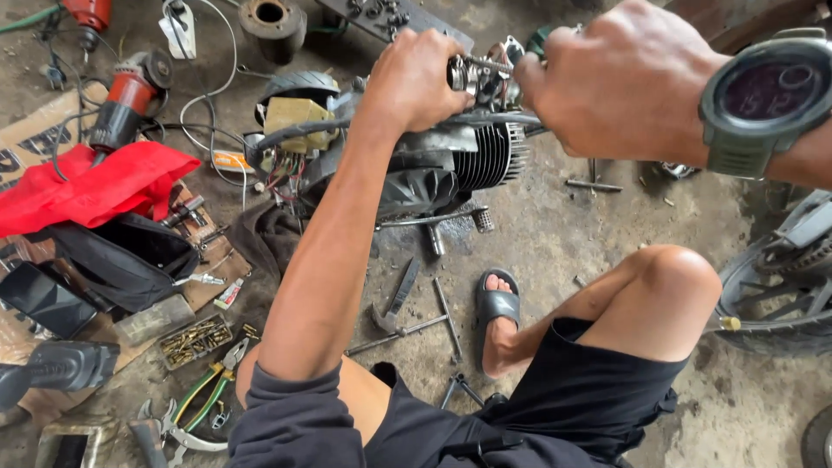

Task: Cleaning a carburetor with a rag and installing it onto a motorcycle engine using a screwdriver.

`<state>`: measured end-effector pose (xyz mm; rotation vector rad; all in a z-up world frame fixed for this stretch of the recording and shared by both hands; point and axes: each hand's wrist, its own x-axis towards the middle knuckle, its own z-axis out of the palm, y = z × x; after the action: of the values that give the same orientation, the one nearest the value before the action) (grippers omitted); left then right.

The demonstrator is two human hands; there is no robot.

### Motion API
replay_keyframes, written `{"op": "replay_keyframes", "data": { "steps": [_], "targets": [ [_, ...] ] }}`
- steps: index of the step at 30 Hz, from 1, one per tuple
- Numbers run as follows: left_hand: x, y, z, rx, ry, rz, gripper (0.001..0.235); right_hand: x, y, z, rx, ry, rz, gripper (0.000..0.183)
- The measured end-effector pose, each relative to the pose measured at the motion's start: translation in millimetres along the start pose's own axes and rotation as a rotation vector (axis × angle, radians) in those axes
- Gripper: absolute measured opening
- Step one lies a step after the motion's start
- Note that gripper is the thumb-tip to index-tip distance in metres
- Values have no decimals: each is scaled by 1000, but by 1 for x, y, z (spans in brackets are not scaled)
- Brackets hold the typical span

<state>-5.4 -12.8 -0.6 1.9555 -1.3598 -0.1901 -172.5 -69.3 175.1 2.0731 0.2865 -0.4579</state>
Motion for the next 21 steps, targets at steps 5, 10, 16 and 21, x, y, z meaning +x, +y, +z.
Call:
{"op": "replay_keyframes", "data": {
  "steps": [5, 10, 16, 21],
  "targets": [
    [5, 4, -7, -45, 12, -26, 57, 9, -5, -8, 918, 64, 522, 25],
    [2, 5, -9, -38, -26, -50, 38, 2, 2, -13, 713, -13, 396, 20],
    [3, -1, -7, -69, 28, -30, 51, 0, 1, 18, -465, 276, -94, 18],
    [9, -2, 1, -53, 17, -32, 59, 0, 2, 2, -109, -60, 11, 12]
  ]
}}
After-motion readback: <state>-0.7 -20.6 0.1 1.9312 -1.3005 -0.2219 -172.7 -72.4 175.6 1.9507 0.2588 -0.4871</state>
